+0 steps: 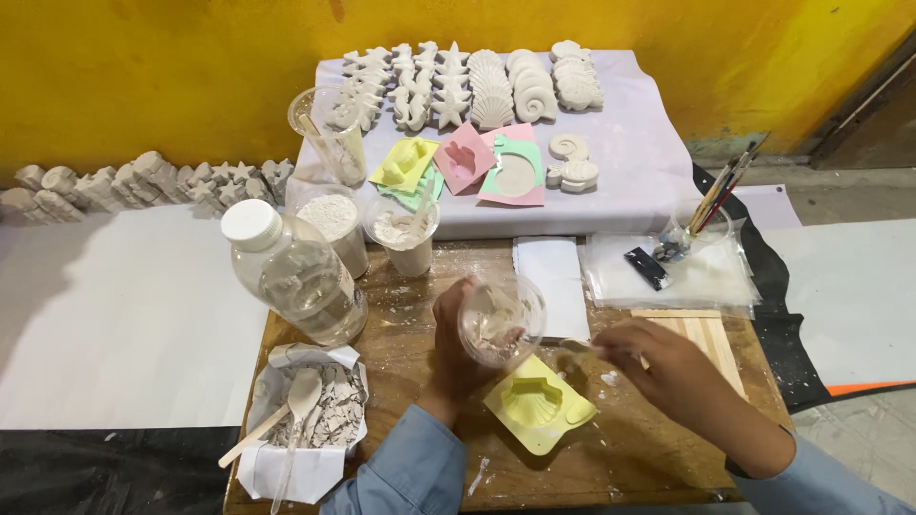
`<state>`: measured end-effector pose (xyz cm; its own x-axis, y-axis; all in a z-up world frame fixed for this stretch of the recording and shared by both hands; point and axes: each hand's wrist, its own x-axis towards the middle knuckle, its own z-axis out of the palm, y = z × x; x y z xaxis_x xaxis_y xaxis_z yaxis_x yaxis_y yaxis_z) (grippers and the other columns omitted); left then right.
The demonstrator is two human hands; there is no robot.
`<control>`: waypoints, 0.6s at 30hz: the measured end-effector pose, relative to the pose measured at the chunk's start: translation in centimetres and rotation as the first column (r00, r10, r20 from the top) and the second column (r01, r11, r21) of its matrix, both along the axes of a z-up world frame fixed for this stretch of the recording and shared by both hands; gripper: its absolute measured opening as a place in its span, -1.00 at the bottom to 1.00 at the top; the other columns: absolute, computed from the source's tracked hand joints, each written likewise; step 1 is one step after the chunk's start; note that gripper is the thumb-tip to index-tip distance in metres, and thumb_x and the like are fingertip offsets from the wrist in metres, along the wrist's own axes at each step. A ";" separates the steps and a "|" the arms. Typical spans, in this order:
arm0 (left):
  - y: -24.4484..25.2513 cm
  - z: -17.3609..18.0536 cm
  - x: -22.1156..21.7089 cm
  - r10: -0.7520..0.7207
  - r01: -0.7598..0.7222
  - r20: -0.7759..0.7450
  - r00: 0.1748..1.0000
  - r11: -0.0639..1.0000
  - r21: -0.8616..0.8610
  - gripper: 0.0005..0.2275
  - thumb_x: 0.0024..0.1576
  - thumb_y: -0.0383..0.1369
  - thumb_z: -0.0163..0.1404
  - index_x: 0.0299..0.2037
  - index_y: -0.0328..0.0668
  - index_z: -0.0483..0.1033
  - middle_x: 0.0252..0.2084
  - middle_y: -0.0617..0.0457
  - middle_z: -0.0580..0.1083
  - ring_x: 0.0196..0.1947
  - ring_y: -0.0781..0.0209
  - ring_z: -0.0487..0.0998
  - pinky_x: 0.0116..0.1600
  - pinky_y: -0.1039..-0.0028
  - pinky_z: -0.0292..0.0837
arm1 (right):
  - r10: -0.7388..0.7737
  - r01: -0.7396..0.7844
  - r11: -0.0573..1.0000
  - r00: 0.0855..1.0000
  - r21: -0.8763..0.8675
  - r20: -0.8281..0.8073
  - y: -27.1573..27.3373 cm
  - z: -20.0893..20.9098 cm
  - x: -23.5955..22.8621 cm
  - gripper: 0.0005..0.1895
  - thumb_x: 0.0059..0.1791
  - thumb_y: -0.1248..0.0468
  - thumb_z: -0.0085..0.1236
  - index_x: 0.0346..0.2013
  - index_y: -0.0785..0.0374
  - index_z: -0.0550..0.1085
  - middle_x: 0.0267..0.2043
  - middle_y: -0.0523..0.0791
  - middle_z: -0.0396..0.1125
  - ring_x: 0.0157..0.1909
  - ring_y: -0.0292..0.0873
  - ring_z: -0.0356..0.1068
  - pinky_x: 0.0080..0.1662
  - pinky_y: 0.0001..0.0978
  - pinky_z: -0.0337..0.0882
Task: Prepare a mixture and spoon it into a silicone mold
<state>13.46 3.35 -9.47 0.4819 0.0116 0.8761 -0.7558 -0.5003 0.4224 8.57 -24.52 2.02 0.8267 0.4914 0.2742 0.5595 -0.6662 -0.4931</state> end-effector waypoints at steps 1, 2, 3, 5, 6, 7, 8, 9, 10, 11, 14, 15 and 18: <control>0.2 0.5 -0.6 -0.003 0.003 -0.003 1.000 1.000 -0.001 0.13 -0.18 -0.15 0.50 0.47 -0.16 -0.16 0.27 -0.24 0.22 0.23 -0.11 0.30 0.32 0.13 0.39 | -0.003 0.003 1.000 1.000 -0.001 -0.003 -0.1 1.0 -0.3 -0.77 -0.02 0.19 0.18 -0.09 0.15 0.57 -0.13 -0.13 0.56 -0.17 -0.14 0.56 -0.14 -0.27 0.59; 0.4 1.0 -1.2 -0.054 0.042 -0.146 0.988 0.996 -0.085 0.02 -0.12 -0.21 0.44 0.45 -0.20 -0.08 0.32 -0.26 0.23 0.29 -0.16 0.33 0.36 0.11 0.40 | -0.023 0.016 0.997 0.996 0.076 0.086 -0.2 2.0 -0.7 -0.78 0.01 0.24 0.15 -0.07 0.18 0.54 -0.12 -0.12 0.54 -0.13 -0.15 0.56 -0.08 -0.31 0.55; 0.7 1.5 -1.7 -0.113 0.067 -0.278 0.954 0.983 -0.171 -0.09 -0.05 -0.27 0.39 0.43 -0.24 0.01 0.37 -0.28 0.25 0.36 -0.21 0.36 0.39 0.09 0.40 | -0.046 0.018 0.988 0.983 0.153 0.175 -0.2 3.0 -0.9 -0.79 0.03 0.29 0.12 -0.04 0.20 0.50 -0.10 -0.10 0.52 -0.10 -0.17 0.55 -0.03 -0.35 0.52; 0.7 1.3 -1.7 -0.119 0.076 -0.264 0.957 0.983 -0.170 -0.09 -0.05 -0.31 0.39 0.43 -0.27 -0.02 0.37 -0.29 0.23 0.35 -0.22 0.36 0.38 0.10 0.44 | -0.106 0.094 0.989 0.989 0.116 0.105 -0.1 3.5 -1.0 -0.75 0.00 0.30 0.13 -0.01 0.19 0.50 -0.09 -0.11 0.51 -0.12 -0.19 0.55 -0.21 -0.42 0.62; 0.7 1.3 -1.7 -0.126 0.086 -0.250 0.960 0.982 -0.167 -0.08 -0.05 -0.35 0.39 0.43 -0.30 -0.04 0.37 -0.30 0.22 0.34 -0.23 0.37 0.37 0.11 0.47 | -0.170 0.167 0.983 0.985 0.075 0.037 0.0 3.7 -1.1 -0.70 -0.02 0.32 0.14 0.02 0.18 0.49 -0.08 -0.11 0.50 -0.13 -0.22 0.55 -0.39 -0.50 0.71; 0.7 0.9 -1.5 -0.127 0.087 -0.250 0.960 0.982 -0.166 -0.08 -0.05 -0.35 0.39 0.43 -0.30 -0.04 0.37 -0.30 0.22 0.34 -0.23 0.37 0.37 0.11 0.47 | -0.171 0.168 0.983 0.984 0.076 0.037 0.6 3.3 -0.6 -0.70 -0.02 0.32 0.14 0.02 0.18 0.49 -0.08 -0.11 0.50 -0.13 -0.22 0.55 -0.39 -0.50 0.71; 0.6 0.6 -1.4 -0.088 0.051 -0.251 0.964 0.987 -0.149 -0.08 -0.06 -0.27 0.38 0.43 -0.22 -0.03 0.35 -0.26 0.23 0.27 -0.22 0.41 0.21 0.10 0.57 | -0.087 0.084 0.995 0.994 0.051 0.062 1.2 2.9 -0.1 -0.75 0.01 0.36 0.07 -0.01 0.22 0.46 -0.14 -0.09 0.46 -0.19 -0.17 0.49 -0.30 -0.40 0.60; 0.5 0.3 -1.2 -0.047 0.013 -0.251 0.967 0.991 -0.134 -0.07 -0.07 -0.20 0.38 0.43 -0.14 -0.02 0.33 -0.23 0.25 0.21 -0.21 0.46 0.05 0.09 0.67 | 0.001 -0.003 1.000 0.996 0.023 0.085 1.7 2.6 0.4 -0.80 0.04 0.41 0.01 -0.04 0.25 0.44 -0.21 -0.07 0.43 -0.25 -0.13 0.43 -0.21 -0.31 0.48; 0.4 0.5 -1.0 -0.047 0.013 -0.250 0.967 0.991 -0.134 -0.07 -0.07 -0.20 0.38 0.43 -0.14 -0.02 0.33 -0.23 0.25 0.21 -0.21 0.46 0.05 0.09 0.67 | 0.001 -0.003 1.000 0.996 0.022 0.086 2.3 2.4 0.5 -0.80 0.04 0.41 0.01 -0.04 0.25 0.44 -0.21 -0.07 0.43 -0.25 -0.13 0.43 -0.21 -0.31 0.48; 0.2 0.7 -1.0 0.008 -0.014 -0.145 0.989 0.999 -0.039 -0.08 -0.06 -0.14 0.36 0.41 -0.20 -0.03 0.32 -0.23 0.24 0.19 -0.18 0.39 0.16 0.09 0.52 | 0.057 -0.052 0.996 0.995 -0.069 0.082 2.9 2.2 0.5 -0.71 0.04 0.38 0.00 0.06 0.12 0.40 -0.20 -0.07 0.31 -0.39 -0.08 0.33 -0.41 -0.21 0.39; -0.4 0.6 0.0 0.072 -0.075 0.098 0.993 0.997 0.033 -0.14 -0.07 -0.01 0.32 0.27 -0.41 0.11 0.15 -0.26 0.34 0.06 -0.19 0.45 0.21 0.05 0.40 | 0.178 -0.146 0.972 0.969 -0.184 0.170 6.9 4.4 -0.1 -0.65 0.01 0.35 0.08 0.09 0.02 0.46 -0.30 -0.08 0.27 -0.57 -0.10 0.32 -0.57 -0.28 0.40; -0.6 0.7 0.9 0.096 -0.101 0.240 0.966 0.995 0.008 -0.17 -0.10 0.06 0.30 0.15 -0.55 0.28 0.00 -0.29 0.45 -0.05 -0.22 0.57 0.16 0.01 0.42 | 0.245 -0.190 0.959 0.930 -0.212 0.275 8.6 5.8 -0.1 -0.69 -0.02 0.34 0.17 0.02 0.07 0.57 -0.41 -0.08 0.37 -0.59 -0.17 0.43 -0.52 -0.44 0.51; -0.3 -0.9 1.1 0.030 -0.040 0.217 0.976 0.998 0.041 -0.24 -0.02 -0.05 0.27 0.21 -0.50 0.23 0.09 -0.32 0.42 0.02 -0.24 0.54 0.15 0.00 0.34 | 0.399 -0.302 0.872 0.894 -0.384 0.204 11.3 8.9 -0.1 -0.72 -0.11 0.50 0.21 -0.14 0.23 0.60 -0.33 0.02 0.38 -0.52 -0.08 0.49 -0.53 -0.30 0.54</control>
